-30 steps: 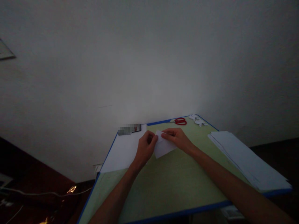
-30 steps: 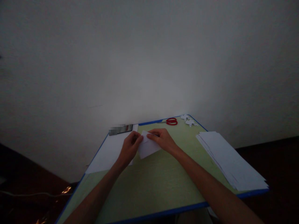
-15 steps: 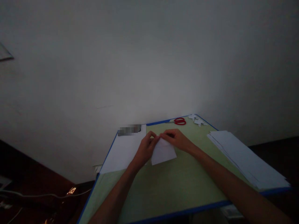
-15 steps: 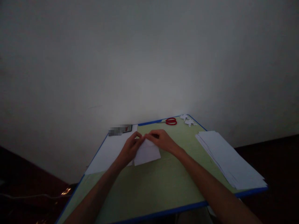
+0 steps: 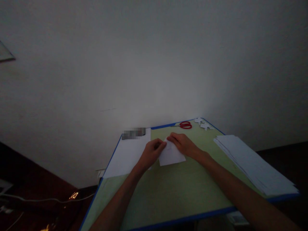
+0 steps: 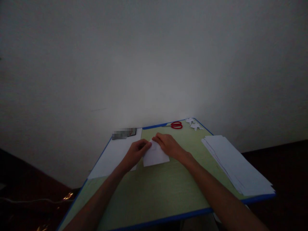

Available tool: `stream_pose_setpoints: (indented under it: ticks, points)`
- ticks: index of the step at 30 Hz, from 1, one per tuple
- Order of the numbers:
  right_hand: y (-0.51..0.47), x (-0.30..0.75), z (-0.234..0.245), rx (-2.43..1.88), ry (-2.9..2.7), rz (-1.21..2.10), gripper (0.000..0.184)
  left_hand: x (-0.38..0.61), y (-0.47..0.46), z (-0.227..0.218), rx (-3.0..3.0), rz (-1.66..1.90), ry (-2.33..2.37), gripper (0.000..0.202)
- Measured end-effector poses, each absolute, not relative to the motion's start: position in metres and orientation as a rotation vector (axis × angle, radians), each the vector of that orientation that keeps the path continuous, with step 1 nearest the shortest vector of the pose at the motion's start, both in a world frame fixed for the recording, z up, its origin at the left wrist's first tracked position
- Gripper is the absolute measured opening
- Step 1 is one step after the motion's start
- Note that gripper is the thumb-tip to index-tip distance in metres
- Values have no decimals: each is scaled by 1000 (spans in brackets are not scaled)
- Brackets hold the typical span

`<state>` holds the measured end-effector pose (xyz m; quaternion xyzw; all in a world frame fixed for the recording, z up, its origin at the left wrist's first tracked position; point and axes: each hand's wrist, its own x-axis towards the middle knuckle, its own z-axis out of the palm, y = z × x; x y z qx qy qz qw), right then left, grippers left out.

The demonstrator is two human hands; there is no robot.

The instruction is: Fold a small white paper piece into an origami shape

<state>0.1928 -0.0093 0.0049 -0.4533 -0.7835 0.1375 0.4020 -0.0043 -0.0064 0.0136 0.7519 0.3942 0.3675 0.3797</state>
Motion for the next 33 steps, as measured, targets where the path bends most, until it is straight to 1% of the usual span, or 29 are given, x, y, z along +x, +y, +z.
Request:
stream_pose_setpoints:
  ticks: [7,15,18,22,26,28,33]
  points:
    - [-7,192,5,-1104,-1881,393,34,-6,-9,16,1814,927,1001,40]
    - [-11,189,10,-1022,-1828,703,48,-6,-8,15,1858,926,1048,38]
    - [-12,190,14,-1016,-1827,763,51,-6,-8,15,1888,917,1048,39]
    - [-13,188,13,-1042,-1790,676,51,-5,-10,17,1949,893,1036,38]
    - [-14,185,6,-1134,-1868,420,45,-4,-13,17,1985,847,992,39]
    - [-14,185,5,-1144,-1922,342,43,-3,-14,16,1960,845,981,39]
    - [-13,184,7,-1099,-1888,382,42,-3,-13,16,1795,863,946,40]
